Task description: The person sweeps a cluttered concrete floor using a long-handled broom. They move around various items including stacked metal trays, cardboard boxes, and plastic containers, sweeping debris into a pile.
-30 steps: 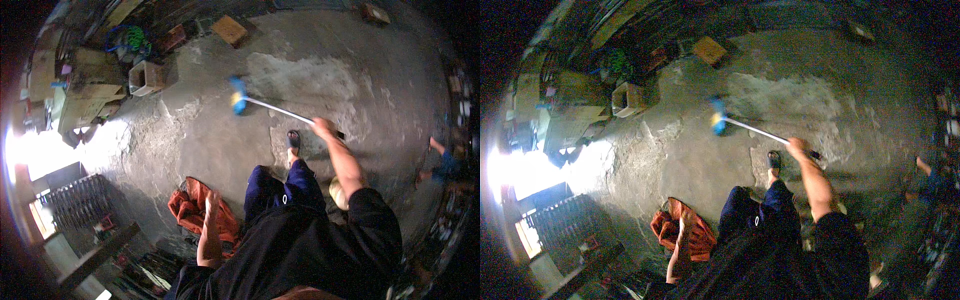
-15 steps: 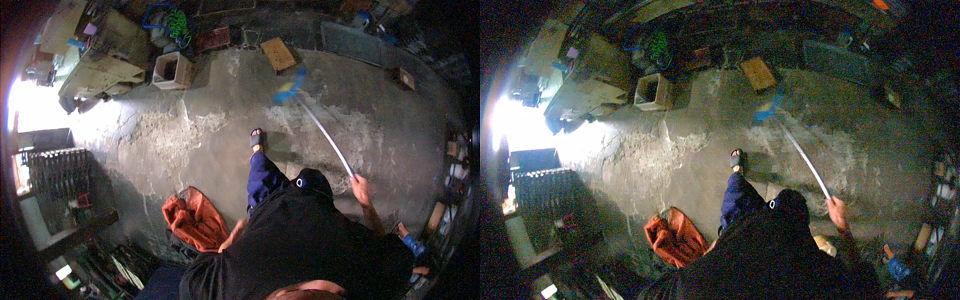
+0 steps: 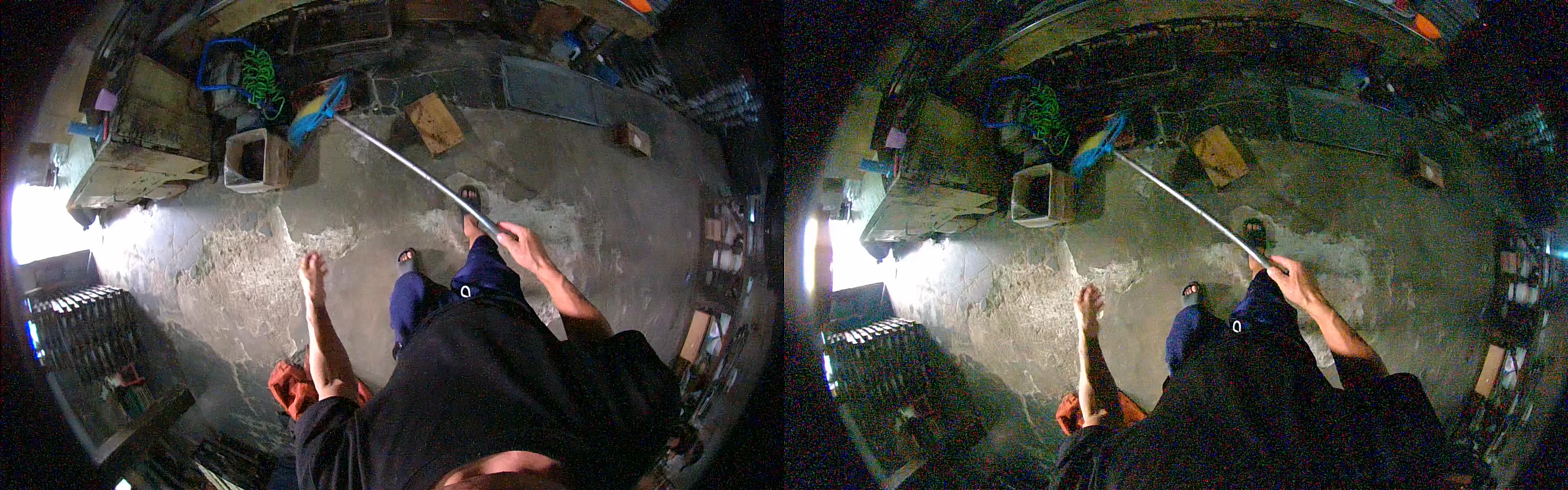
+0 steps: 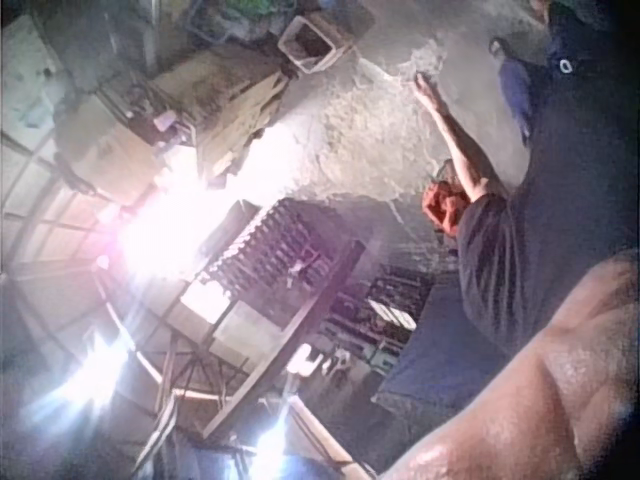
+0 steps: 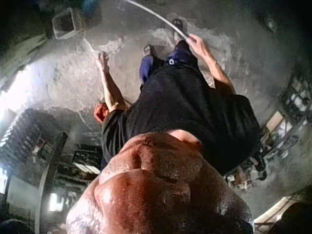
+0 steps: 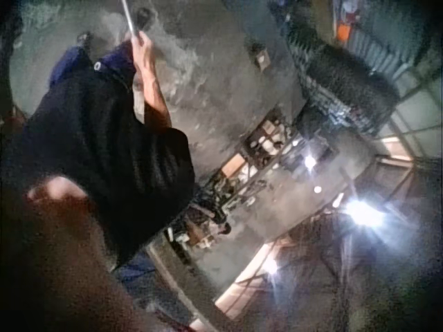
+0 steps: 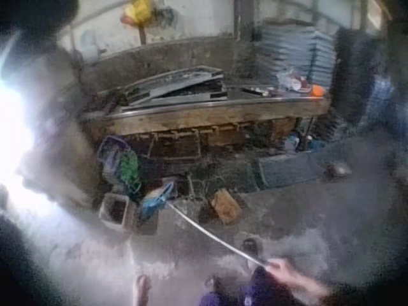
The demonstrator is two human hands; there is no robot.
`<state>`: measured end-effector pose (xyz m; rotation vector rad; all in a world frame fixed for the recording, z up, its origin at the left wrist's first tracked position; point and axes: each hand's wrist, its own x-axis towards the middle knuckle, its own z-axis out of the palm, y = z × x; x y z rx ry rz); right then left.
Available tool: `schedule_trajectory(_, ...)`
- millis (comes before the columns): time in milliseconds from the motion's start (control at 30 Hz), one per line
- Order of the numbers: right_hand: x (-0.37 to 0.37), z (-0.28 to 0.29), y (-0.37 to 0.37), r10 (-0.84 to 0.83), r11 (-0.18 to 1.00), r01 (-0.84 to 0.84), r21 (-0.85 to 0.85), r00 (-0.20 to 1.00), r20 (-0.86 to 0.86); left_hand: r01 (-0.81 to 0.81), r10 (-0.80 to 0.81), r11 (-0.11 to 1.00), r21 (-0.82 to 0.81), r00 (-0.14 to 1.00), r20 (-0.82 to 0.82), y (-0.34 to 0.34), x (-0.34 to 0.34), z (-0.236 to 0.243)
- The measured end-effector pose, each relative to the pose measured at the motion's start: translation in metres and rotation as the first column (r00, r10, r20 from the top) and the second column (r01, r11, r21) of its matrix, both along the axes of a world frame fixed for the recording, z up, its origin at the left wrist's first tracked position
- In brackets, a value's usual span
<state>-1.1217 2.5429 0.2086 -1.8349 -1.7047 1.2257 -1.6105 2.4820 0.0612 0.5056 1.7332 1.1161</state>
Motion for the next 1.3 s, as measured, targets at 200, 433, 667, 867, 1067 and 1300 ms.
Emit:
schedule_trajectory(200,0.069,-0.028,0.194,0.135,0.990,-0.133,-0.040,0.989,0.057,0.163,-0.120,0.919,-0.359,0.983,0.138,-0.065,0.107,-0.066)
schedule_trajectory(433,0.073,-0.152,0.500,0.514,0.857,-0.470,-0.210,0.767,0.384,0.478,-0.584,0.639,-0.603,0.811,0.025,-0.100,0.284,-0.074)
schedule_trajectory(667,0.176,-0.163,0.582,0.491,0.870,-0.345,-0.352,0.658,0.571,0.285,-0.264,0.761,-0.583,0.957,0.124,-0.131,0.352,-0.023)
schedule_trajectory(867,0.257,-0.072,0.522,0.415,0.908,-0.205,-0.364,0.554,0.722,0.703,-0.848,0.521,-0.483,0.493,-0.197,-0.092,0.280,-0.042)
schedule_trajectory(1067,0.228,-0.076,0.405,0.173,0.985,-0.132,-0.114,0.806,0.566,-0.164,0.383,0.841,-0.515,0.853,0.354,0.049,0.229,-0.074)
schedule_trajectory(1300,0.160,-0.086,0.408,0.212,0.974,-0.128,-0.189,0.811,0.545,-0.199,0.386,0.854,-0.480,0.862,0.330,0.093,0.230,-0.032)
